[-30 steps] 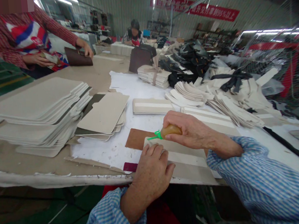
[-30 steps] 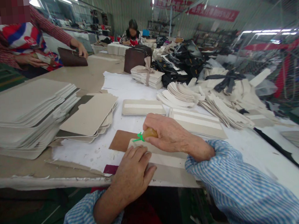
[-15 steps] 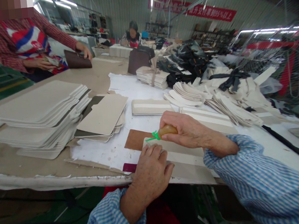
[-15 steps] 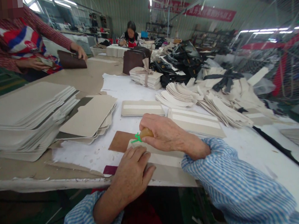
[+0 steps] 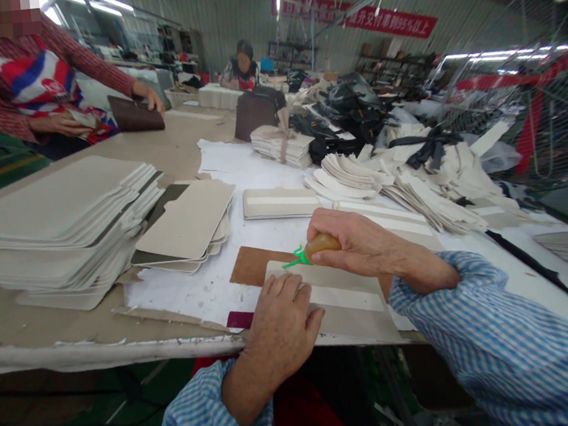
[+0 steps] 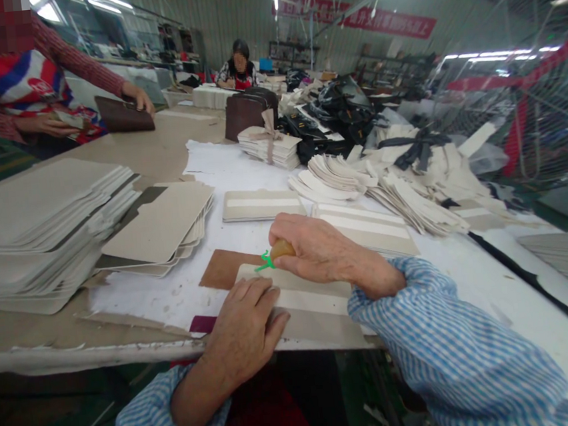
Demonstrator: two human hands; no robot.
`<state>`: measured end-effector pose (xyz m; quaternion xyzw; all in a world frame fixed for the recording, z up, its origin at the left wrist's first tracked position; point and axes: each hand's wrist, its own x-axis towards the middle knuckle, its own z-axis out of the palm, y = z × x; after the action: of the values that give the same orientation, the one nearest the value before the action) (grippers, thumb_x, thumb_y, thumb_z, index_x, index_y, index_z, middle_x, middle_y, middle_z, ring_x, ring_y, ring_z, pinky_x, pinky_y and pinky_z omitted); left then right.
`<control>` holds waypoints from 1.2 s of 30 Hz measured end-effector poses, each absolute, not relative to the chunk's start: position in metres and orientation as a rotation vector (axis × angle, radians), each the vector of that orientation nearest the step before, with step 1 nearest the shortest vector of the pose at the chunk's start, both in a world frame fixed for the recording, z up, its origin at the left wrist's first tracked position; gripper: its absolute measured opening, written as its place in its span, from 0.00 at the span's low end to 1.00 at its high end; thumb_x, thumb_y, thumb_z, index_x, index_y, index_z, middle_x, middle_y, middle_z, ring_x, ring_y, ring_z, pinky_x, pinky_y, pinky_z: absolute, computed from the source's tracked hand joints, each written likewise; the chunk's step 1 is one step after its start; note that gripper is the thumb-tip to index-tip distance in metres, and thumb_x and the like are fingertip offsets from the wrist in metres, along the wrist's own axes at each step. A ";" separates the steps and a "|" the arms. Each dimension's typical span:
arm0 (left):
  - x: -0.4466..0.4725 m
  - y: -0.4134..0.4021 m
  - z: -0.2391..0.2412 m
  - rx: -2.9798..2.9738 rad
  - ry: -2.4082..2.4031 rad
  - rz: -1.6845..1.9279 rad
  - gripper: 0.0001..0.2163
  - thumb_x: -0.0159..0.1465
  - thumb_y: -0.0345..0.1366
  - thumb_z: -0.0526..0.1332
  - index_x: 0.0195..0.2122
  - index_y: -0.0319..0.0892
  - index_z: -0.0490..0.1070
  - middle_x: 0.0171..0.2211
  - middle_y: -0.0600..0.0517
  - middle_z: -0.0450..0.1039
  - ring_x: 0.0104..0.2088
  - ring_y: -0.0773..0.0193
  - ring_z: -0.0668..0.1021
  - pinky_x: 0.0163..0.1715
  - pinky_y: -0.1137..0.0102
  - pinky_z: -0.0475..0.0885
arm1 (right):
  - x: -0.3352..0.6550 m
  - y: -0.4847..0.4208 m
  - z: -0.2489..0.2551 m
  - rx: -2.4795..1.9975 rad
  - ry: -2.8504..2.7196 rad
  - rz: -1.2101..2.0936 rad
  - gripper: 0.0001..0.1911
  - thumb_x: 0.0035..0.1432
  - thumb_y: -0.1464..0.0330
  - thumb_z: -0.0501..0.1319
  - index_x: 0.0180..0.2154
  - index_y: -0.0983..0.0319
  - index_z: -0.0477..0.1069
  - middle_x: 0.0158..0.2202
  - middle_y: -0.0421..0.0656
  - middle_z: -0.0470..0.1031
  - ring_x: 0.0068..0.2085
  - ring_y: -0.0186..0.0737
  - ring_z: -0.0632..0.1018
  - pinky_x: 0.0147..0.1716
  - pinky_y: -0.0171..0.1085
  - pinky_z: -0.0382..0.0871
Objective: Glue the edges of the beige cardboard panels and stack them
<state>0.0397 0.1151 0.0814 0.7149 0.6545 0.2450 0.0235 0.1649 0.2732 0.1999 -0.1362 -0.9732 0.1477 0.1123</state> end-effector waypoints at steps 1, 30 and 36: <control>0.040 0.115 0.081 2.214 2.028 0.760 0.13 0.70 0.39 0.63 0.51 0.38 0.75 0.54 0.42 0.74 0.56 0.45 0.73 0.64 0.47 0.67 | 0.163 0.273 0.199 -0.396 -2.852 0.430 0.06 0.61 0.68 0.66 0.38 0.60 0.70 0.38 0.42 0.72 0.38 0.41 0.72 0.37 0.38 0.60; 0.037 0.116 0.078 2.259 2.017 0.820 0.12 0.69 0.38 0.64 0.51 0.37 0.76 0.55 0.40 0.75 0.57 0.45 0.73 0.62 0.46 0.70 | 0.174 0.272 0.208 -0.485 -2.886 0.457 0.05 0.58 0.71 0.64 0.37 0.60 0.69 0.37 0.41 0.72 0.37 0.41 0.71 0.36 0.38 0.58; 0.037 0.117 0.076 2.281 2.025 0.835 0.13 0.70 0.38 0.64 0.51 0.37 0.76 0.54 0.40 0.75 0.56 0.45 0.74 0.62 0.46 0.70 | 0.179 0.271 0.213 -0.523 -2.892 0.489 0.05 0.57 0.71 0.64 0.36 0.61 0.70 0.36 0.41 0.72 0.36 0.41 0.71 0.36 0.38 0.58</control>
<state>0.0367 0.1170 0.0760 0.7213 0.6403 0.2639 -0.0105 0.1787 0.2706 0.2134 -0.1748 -0.9675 0.1637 0.0812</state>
